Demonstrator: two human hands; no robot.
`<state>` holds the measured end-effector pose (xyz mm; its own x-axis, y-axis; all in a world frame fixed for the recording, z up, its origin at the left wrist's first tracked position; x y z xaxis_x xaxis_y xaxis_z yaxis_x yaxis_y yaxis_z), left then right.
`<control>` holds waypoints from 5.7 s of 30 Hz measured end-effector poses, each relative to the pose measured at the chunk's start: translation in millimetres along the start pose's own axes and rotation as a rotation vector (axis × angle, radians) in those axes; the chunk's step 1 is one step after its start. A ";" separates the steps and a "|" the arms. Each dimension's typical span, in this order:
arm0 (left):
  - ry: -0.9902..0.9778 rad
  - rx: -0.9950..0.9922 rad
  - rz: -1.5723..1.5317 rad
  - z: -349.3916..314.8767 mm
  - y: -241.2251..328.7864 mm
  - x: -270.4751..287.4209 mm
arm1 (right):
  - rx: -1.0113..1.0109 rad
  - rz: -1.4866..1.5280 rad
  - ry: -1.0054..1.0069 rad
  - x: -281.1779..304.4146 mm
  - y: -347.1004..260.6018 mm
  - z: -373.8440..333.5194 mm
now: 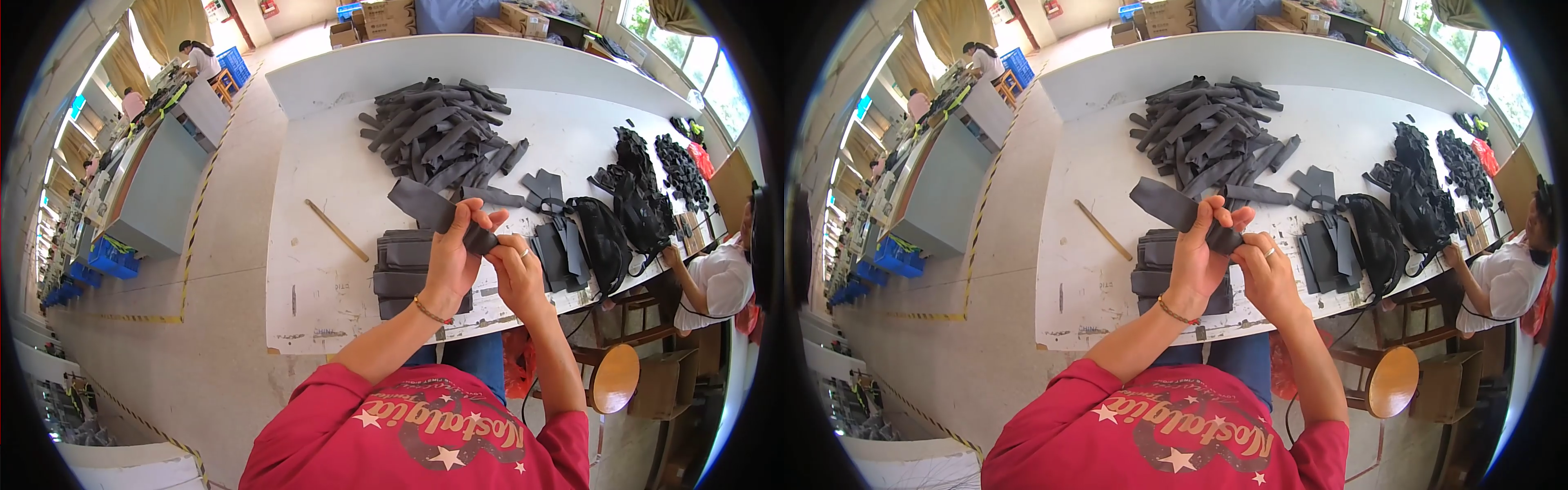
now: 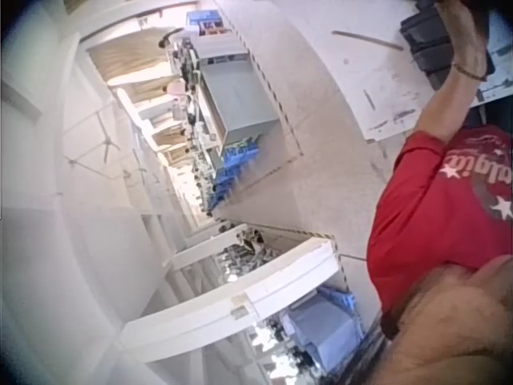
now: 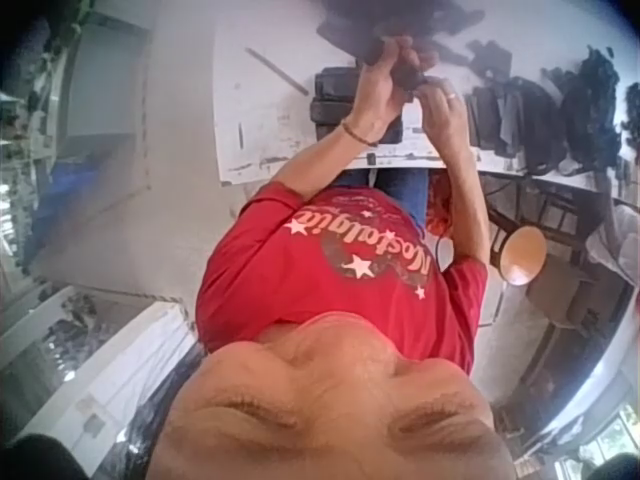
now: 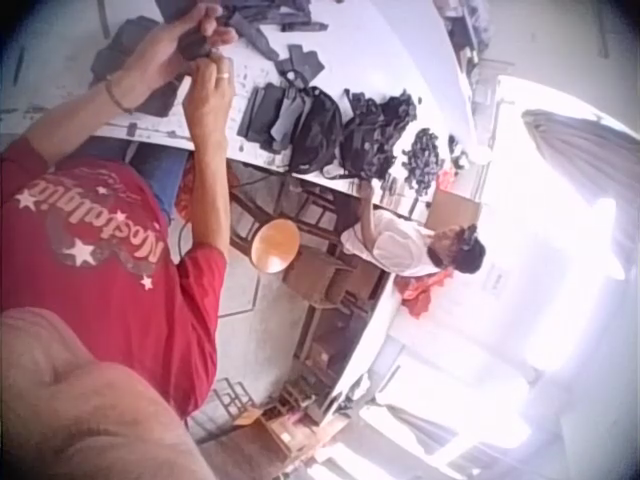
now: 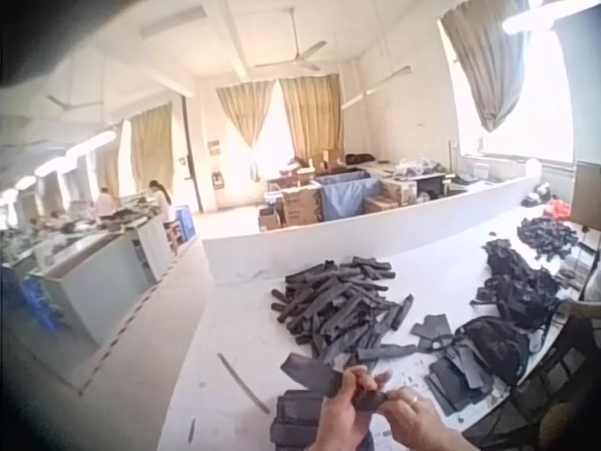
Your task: Sort and stack small black foam components on a workbench in a manufacturing environment.
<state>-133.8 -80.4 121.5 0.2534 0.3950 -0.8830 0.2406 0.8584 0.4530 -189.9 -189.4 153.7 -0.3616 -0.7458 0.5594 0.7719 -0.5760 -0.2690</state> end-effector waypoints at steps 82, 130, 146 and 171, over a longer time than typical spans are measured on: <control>0.017 -0.407 1.883 -120.4 0.1 143.6 | 0.029 -0.241 -0.876 -146.1 50.4 -8.6; -0.012 -0.260 1.657 -101.8 44.9 113.5 | -0.990 0.651 -0.547 -66.8 195.3 23.4; -0.360 -0.101 1.478 89.5 72.4 109.0 | -0.282 -0.144 -0.710 -72.5 146.6 25.2; -0.286 -0.088 2.391 50.9 84.9 182.6 | -0.364 -0.487 -0.568 -66.7 226.1 -58.9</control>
<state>-19.4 47.9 5.0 -0.0111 0.2776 0.9606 -0.5543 -0.8013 0.2251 -22.1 -289.6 9.3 -0.2177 -0.1589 0.9630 0.3447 -0.9356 -0.0765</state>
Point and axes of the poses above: each hand's wrist, its own z-axis towards the middle knuckle, its own x-axis out of the back of the hand, y = z × x, the point moved 4 cm from there along z, towards the middle knuckle, and after that the axes turned 7 degrees about x, right-handed, at the moved point
